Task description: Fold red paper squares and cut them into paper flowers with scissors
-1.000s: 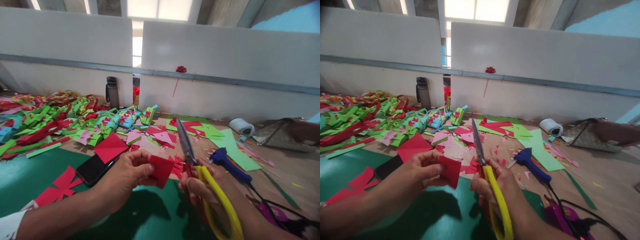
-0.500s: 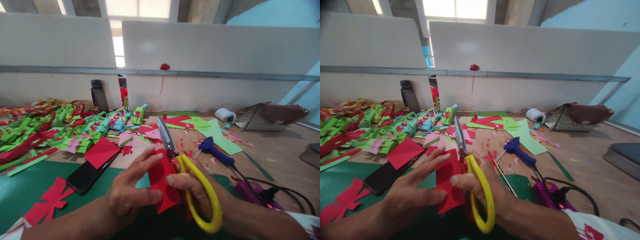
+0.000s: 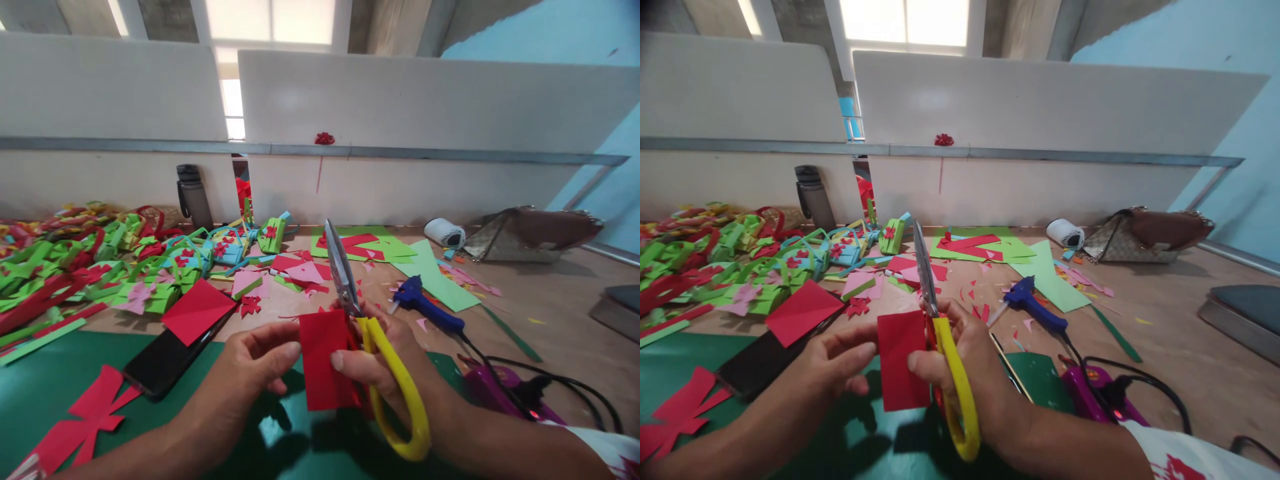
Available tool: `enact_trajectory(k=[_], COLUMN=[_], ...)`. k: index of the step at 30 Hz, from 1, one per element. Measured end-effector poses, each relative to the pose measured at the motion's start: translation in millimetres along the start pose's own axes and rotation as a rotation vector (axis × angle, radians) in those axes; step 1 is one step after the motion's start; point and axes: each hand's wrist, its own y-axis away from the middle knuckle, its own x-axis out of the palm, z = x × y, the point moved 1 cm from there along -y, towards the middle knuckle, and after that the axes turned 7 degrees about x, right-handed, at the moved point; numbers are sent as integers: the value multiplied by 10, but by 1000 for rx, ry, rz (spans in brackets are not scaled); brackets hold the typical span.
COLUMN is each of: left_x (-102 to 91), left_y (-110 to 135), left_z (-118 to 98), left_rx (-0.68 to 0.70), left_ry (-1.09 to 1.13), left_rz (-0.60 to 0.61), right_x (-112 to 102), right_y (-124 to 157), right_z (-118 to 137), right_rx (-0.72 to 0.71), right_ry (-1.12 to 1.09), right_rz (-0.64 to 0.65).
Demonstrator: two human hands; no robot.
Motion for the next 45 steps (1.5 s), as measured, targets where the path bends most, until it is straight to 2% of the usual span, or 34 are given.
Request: enact_trajectory(k=[4, 10, 15, 17, 20, 22, 25, 27, 30, 34, 38, 43, 44, 45], left_x=[148, 166, 167, 178, 149, 94, -11, -68, -92, -54, -60, -99, -93, -85], left_y=[-19, -60, -59, -53, -50, -45, -5, 42, 118, 177, 147, 40, 24, 6], left_z=[-62, -66, -67, -63, -51, -50, -57, -63, -82, -110, -74, -42, -66, -103], left_rx=[32, 50, -2, 25, 215, 455, 905, 1074, 1090, 1070, 1229, 1538, 1541, 1462], left_ry=[81, 141, 81, -5, -248, -447, -724, -855, -975, -1016, -1124, -1170, -1134, -1075], left_rz=[131, 114, 160, 150, 93, 92, 160, 169, 162, 158, 158, 139, 136, 113], right_x=[19, 33, -28, -35, -25, -18, -27, -48, -83, -86, -49, -30, -44, -67], right_y=[-12, -29, -12, -7, -5, -9, -22, -29, -16, 43, 68, 61, 65, 69], right_z=[-42, -35, -14, -12, -17, -22, -33, -42, -50, -42, -46, -72, -67, -56], right_rx=[-21, -53, -69, -78, -81, -71, -49, -51, -34, 33, 49, 54, 48, 38], right_ry=[70, 142, 185, 181, 159, 143, 113, 95, 83, 6, -56, -65, -32, 18], right_rz=[-24, -68, -125, -114, -83, -76, -61, -43, -27, -2, -5, 9, 14, 16])
